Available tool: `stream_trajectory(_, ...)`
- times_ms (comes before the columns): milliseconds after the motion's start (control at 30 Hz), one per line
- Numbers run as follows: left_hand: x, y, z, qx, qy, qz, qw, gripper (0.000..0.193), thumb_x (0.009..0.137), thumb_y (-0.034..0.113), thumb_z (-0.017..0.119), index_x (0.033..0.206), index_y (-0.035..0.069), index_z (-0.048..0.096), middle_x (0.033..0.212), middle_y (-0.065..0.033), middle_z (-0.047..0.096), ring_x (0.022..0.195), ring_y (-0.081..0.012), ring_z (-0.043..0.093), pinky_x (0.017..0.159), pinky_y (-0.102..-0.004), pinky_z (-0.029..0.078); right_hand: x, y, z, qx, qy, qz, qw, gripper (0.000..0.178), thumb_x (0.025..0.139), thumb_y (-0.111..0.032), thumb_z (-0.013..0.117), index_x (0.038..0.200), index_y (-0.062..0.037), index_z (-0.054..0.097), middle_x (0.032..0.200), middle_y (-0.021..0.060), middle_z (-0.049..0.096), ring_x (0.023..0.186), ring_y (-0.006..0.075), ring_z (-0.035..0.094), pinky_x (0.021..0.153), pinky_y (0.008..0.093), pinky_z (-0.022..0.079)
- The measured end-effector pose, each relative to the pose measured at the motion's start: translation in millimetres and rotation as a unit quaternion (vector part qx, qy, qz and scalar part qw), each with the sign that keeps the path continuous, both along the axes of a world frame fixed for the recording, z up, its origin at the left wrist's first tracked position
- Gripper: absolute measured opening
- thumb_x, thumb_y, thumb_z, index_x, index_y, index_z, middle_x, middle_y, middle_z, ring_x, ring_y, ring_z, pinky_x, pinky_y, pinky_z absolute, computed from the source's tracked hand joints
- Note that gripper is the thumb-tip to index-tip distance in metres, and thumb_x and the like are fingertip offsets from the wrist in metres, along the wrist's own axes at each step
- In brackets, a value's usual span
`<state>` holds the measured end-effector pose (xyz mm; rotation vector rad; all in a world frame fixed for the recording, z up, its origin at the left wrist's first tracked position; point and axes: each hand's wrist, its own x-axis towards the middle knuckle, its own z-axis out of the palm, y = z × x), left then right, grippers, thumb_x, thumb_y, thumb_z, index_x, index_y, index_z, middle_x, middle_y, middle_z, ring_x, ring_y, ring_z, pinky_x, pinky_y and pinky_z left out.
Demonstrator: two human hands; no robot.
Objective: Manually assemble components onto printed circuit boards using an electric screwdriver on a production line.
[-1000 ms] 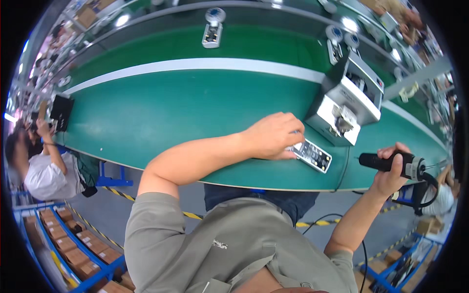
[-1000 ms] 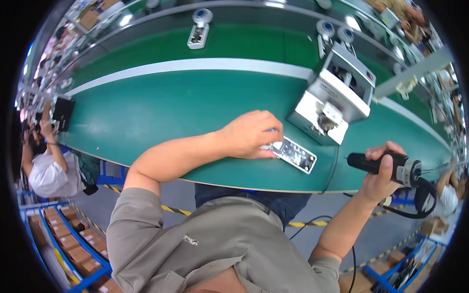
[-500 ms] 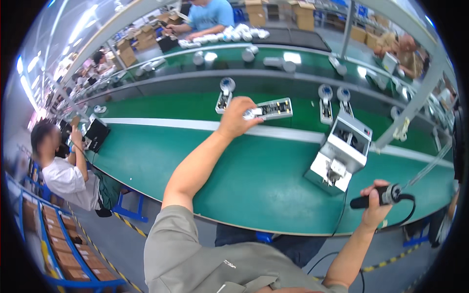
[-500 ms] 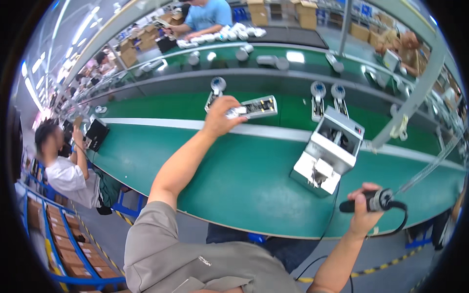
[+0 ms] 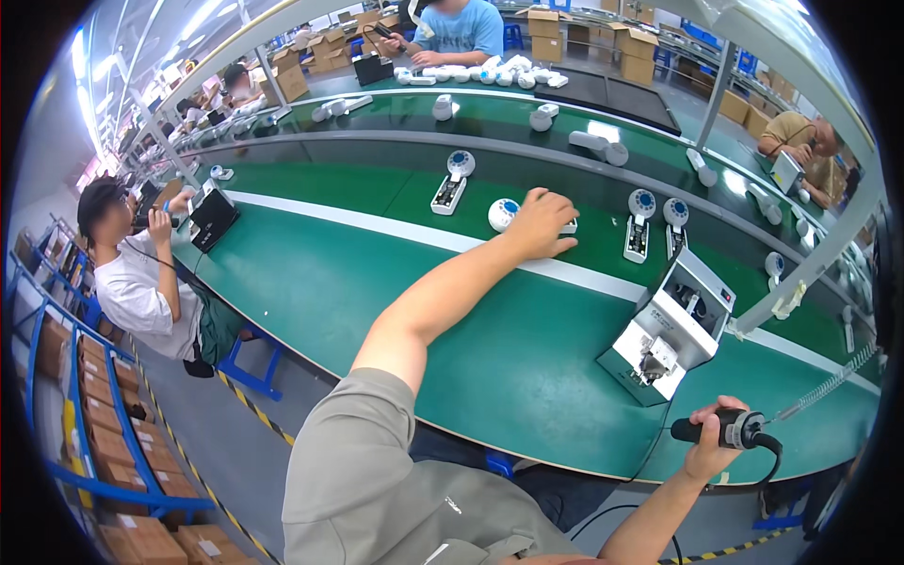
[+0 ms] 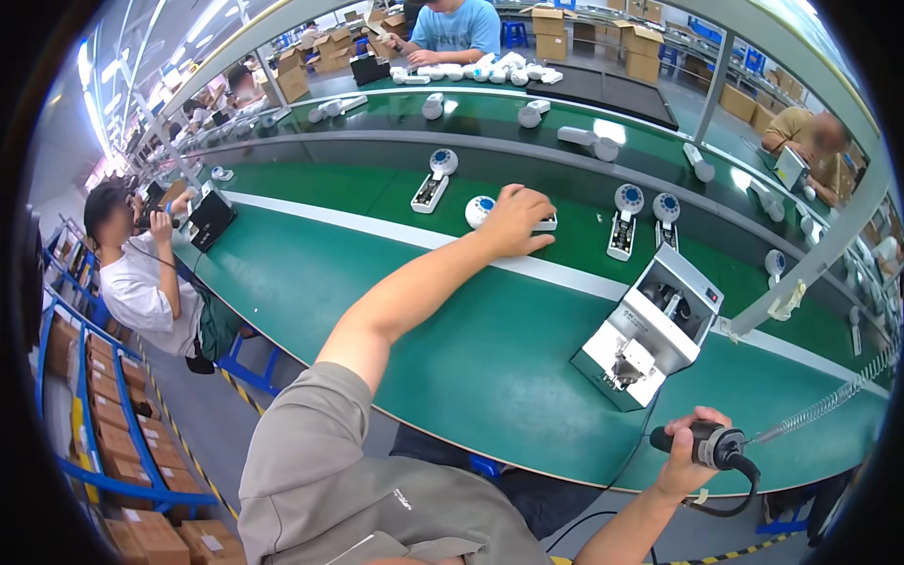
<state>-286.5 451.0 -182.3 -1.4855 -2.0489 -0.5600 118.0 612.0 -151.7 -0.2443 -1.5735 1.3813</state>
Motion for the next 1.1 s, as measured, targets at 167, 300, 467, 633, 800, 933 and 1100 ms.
stream_trajectory(167,5,53,-4,-0.096,0.044,0.024,0.994,0.033,0.072,0.019,0.064,0.105,0.012,0.061,0.11,-0.0042,0.059,0.103,-0.0246,0.056,0.093,-0.042,0.037,-2,1,5,-0.011,-0.032,-0.033,0.999,0.029,0.078,-0.011,0.066,0.104,-0.0019,0.056,0.068,0.0064,0.056,0.057,0.0145,0.051,0.057,0.0247,0.047)
stream_trajectory(300,9,94,-9,-0.118,0.117,0.02,0.986,0.026,0.082,0.013,0.053,0.108,0.014,0.06,0.113,-0.0023,0.058,0.104,-0.0239,0.056,0.096,-0.0425,0.038,0,-7,13,-0.007,-0.017,-0.042,0.999,0.03,0.072,-0.001,0.064,0.101,-0.0016,0.058,0.069,0.0073,0.057,0.055,0.0147,0.052,0.055,0.0234,0.045)
stream_trajectory(467,4,105,-17,-0.203,0.201,-0.015,0.958,0.04,0.086,0.02,0.053,0.125,0.022,0.054,0.116,-0.0024,0.058,0.104,-0.0221,0.057,0.103,-0.0444,0.036,-4,-6,4,-0.012,-0.036,-0.064,0.997,0.027,0.062,-0.008,0.077,0.086,-0.0062,0.065,0.072,0.0004,0.063,0.058,0.0129,0.051,0.06,0.0252,0.045)
stream_trajectory(633,-1,109,-11,-0.238,0.203,-0.024,0.95,0.026,0.088,0.021,0.049,0.112,0.016,0.057,0.11,-0.0063,0.058,0.099,-0.0251,0.056,0.099,-0.0436,0.037,0,-13,21,0.028,-0.059,-0.095,0.993,0.024,0.064,-0.009,0.077,0.081,-0.0063,0.061,0.066,-0.0001,0.06,0.055,0.0139,0.048,0.057,0.0243,0.042)
stream_trajectory(800,20,81,17,-0.108,0.243,-0.078,0.961,0.022,0.088,0.015,0.049,0.108,0.006,0.055,0.112,-0.0096,0.06,0.109,-0.0277,0.056,0.106,-0.0461,0.033,1,-7,20,0.078,-0.064,-0.081,0.992,0.029,0.065,-0.006,0.078,0.091,-0.0036,0.065,0.066,-0.0012,0.06,0.056,0.0101,0.051,0.058,0.0226,0.044)
stream_trajectory(933,72,43,49,-0.145,0.234,-0.099,0.956,0.02,0.087,0.012,0.05,0.103,0.003,0.055,0.106,-0.0116,0.061,0.103,-0.0282,0.058,0.108,-0.0498,0.031,3,-3,20,0.088,-0.058,-0.071,0.992,0.028,0.067,-0.004,0.077,0.092,-0.0032,0.065,0.066,-0.0008,0.06,0.056,0.0097,0.05,0.058,0.0222,0.043)
stream_trajectory(1100,172,-21,89,-0.35,0.146,-0.124,0.917,0.013,0.081,0.011,0.052,0.087,0.001,0.057,0.076,-0.0162,0.059,0.079,-0.0307,0.058,0.105,-0.0506,0.034,-1,-4,17,0.004,-0.054,-0.086,0.995,0.024,0.065,-0.008,0.078,0.081,-0.0068,0.061,0.067,-0.0002,0.06,0.056,0.0146,0.048,0.057,0.0251,0.042)
